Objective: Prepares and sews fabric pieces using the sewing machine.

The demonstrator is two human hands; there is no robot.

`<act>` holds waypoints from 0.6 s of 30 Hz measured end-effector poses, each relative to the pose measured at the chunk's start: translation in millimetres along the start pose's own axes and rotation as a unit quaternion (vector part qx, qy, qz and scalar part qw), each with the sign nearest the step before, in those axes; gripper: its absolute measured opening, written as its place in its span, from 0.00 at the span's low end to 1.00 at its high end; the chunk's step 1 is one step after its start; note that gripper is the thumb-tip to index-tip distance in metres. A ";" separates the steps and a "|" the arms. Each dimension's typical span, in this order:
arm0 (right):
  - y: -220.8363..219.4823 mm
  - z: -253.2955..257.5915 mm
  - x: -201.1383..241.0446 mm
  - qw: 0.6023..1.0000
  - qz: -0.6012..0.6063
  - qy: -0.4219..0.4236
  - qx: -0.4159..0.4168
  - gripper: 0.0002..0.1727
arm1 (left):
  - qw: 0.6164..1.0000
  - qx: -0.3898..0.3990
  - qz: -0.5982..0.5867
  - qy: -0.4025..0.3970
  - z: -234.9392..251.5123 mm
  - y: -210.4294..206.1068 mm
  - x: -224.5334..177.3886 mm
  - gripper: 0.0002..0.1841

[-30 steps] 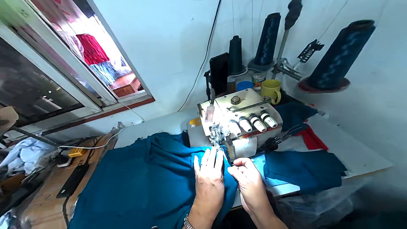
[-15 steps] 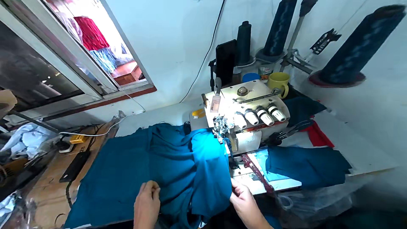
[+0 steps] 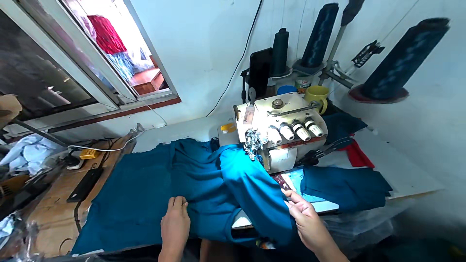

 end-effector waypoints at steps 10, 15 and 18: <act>-27.6 0.0 20.7 0.995 0.036 -0.047 0.081 0.15 | 0.960 -0.244 -0.084 -0.111 56.0 129.1 -32.4 0.12; -31.6 -0.8 -19.9 0.994 -0.027 -0.080 0.066 0.10 | 0.993 -0.039 -0.109 -0.030 78.1 62.7 -29.2 0.16; -27.9 -0.7 -22.5 0.994 -0.032 -0.082 0.064 0.09 | 0.978 0.032 -0.191 -0.080 35.3 18.9 -48.2 0.15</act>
Point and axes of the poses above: each hand's wrist, its own z-axis towards the middle knuckle, its own y-axis out of the back of the hand, x = y × z, the point moved 6 cm from there along z, towards the middle knuckle, and after that the axes turned 4 degrees about y, right-handed, at the moved point
